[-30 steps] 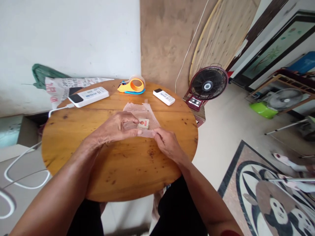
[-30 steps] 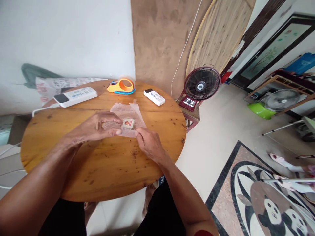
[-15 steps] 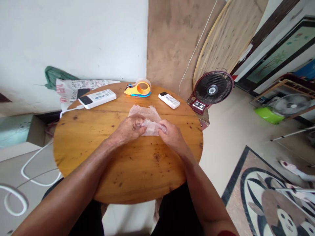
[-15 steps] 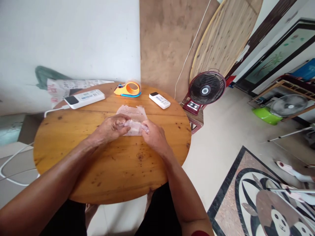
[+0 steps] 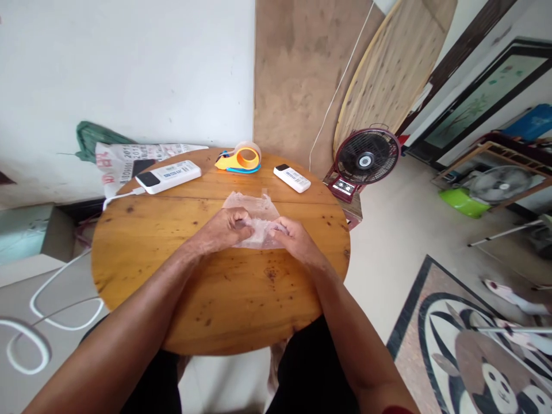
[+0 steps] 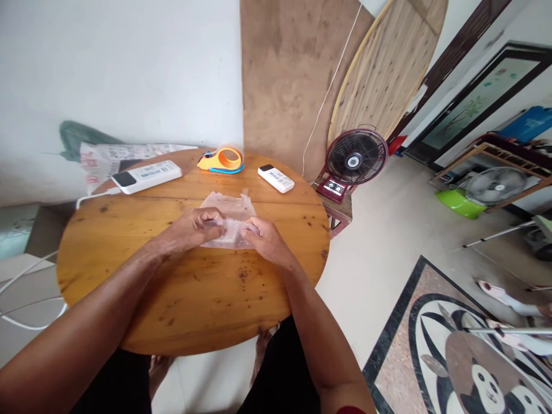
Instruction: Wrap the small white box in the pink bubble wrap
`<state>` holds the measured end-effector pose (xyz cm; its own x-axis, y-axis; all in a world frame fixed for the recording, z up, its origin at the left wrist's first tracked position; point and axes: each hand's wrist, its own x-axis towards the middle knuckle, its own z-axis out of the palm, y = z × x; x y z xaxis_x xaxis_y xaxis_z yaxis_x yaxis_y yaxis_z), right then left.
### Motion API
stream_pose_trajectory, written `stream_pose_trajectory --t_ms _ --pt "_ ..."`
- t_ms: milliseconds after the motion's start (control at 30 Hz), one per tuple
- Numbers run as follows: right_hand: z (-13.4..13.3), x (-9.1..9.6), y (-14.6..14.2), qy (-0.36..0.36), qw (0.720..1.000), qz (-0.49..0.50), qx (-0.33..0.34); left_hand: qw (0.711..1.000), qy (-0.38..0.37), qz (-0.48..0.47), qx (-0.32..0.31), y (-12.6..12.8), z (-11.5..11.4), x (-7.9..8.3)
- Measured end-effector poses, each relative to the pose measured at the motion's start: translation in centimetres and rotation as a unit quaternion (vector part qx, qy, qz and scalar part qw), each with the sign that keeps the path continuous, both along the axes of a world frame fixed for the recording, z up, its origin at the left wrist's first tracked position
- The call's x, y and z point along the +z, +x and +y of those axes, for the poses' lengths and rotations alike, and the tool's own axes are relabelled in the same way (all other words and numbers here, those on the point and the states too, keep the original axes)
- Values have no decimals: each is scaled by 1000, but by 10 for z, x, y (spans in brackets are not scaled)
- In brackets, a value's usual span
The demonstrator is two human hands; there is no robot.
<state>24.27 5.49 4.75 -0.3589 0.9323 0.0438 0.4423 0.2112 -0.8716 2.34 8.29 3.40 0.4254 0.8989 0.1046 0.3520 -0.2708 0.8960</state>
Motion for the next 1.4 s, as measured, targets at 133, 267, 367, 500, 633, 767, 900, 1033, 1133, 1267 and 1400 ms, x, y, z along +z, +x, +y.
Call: stream_pose_trajectory --t_ms 133,267,367,500,633,767,900,1033,1133,1267,1400 --pt "-7 2 -1 1 1000 -5 -7 999 -33 17 -37 -3 0 3" --pt "-10 3 -1 -10 1000 10 -11 999 -29 12 -26 -3 0 4" --pt "-9 1 0 -14 1000 21 -18 999 -40 11 -31 -2 0 2" --pt "-8 -3 0 -32 998 27 -40 998 -56 -2 -35 0 0 2" --pt "-8 -5 0 -37 997 11 -66 997 -66 -17 -28 1 -1 3" --pt "-7 -5 1 -38 996 -5 -78 997 -68 -18 -21 0 0 3" --pt "-5 -6 3 -25 995 -27 -96 998 -62 -5 -19 -1 1 4" --pt "-3 -9 3 -9 994 -41 -102 998 -61 4 -5 0 1 8" --pt "-1 -11 2 29 991 -73 -111 997 -74 -3 -3 2 0 10" --pt "0 -14 1 46 987 -94 -121 997 -77 -29 -9 3 1 7" --pt "-2 -17 0 77 984 -96 -126 995 -78 -56 -14 3 4 2"
